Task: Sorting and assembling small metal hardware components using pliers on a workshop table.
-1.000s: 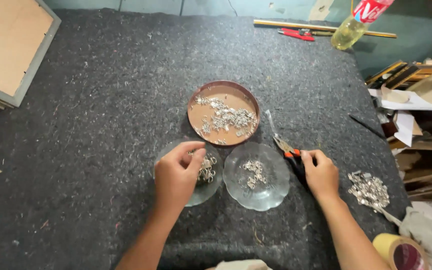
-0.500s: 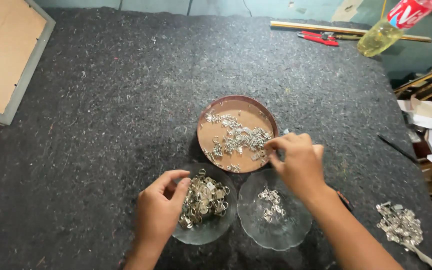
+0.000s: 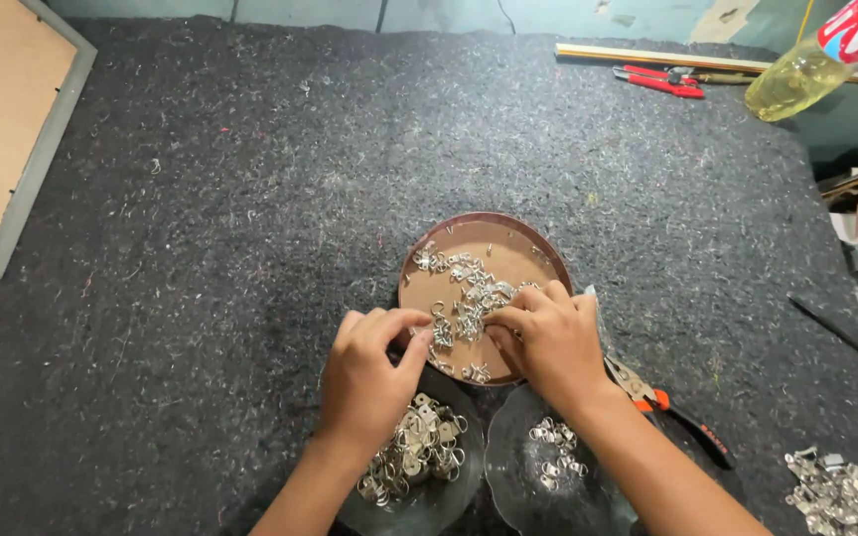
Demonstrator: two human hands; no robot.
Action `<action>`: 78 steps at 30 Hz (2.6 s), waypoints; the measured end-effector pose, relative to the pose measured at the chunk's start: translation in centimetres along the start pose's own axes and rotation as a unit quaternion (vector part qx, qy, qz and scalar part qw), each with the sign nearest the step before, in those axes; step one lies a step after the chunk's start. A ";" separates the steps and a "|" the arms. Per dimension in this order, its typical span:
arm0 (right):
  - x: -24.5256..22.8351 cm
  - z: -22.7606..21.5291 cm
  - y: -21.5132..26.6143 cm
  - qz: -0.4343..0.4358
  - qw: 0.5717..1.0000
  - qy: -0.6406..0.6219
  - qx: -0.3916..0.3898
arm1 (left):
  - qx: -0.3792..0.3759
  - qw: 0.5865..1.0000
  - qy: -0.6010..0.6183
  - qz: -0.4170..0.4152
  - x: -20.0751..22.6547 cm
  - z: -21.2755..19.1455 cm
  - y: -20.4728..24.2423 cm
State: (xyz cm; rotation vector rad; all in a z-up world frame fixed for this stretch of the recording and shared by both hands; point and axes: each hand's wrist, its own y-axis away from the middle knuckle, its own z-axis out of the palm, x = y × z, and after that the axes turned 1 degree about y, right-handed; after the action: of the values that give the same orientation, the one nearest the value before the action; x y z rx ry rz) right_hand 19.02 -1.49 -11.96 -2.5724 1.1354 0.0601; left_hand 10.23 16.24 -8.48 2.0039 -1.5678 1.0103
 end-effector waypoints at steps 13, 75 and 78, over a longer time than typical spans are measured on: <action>-0.6 -2.7 0.3 0.306 0.932 -0.161 -0.111 | 0.017 0.984 -0.108 0.141 -1.7 4.3 -7.4; -1.5 -4.7 3.9 0.500 0.587 -0.636 0.039 | 0.068 0.916 -0.303 0.256 0.3 9.7 -4.0; -2.0 -5.6 4.7 0.499 0.566 -0.654 0.054 | -0.007 0.993 -0.078 0.087 2.5 6.4 -3.1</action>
State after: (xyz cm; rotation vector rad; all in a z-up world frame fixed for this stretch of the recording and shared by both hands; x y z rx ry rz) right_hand 13.76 -4.77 -7.65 -0.7350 1.4464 1.6829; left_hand 15.34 11.11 -10.47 2.0064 -1.8547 0.9212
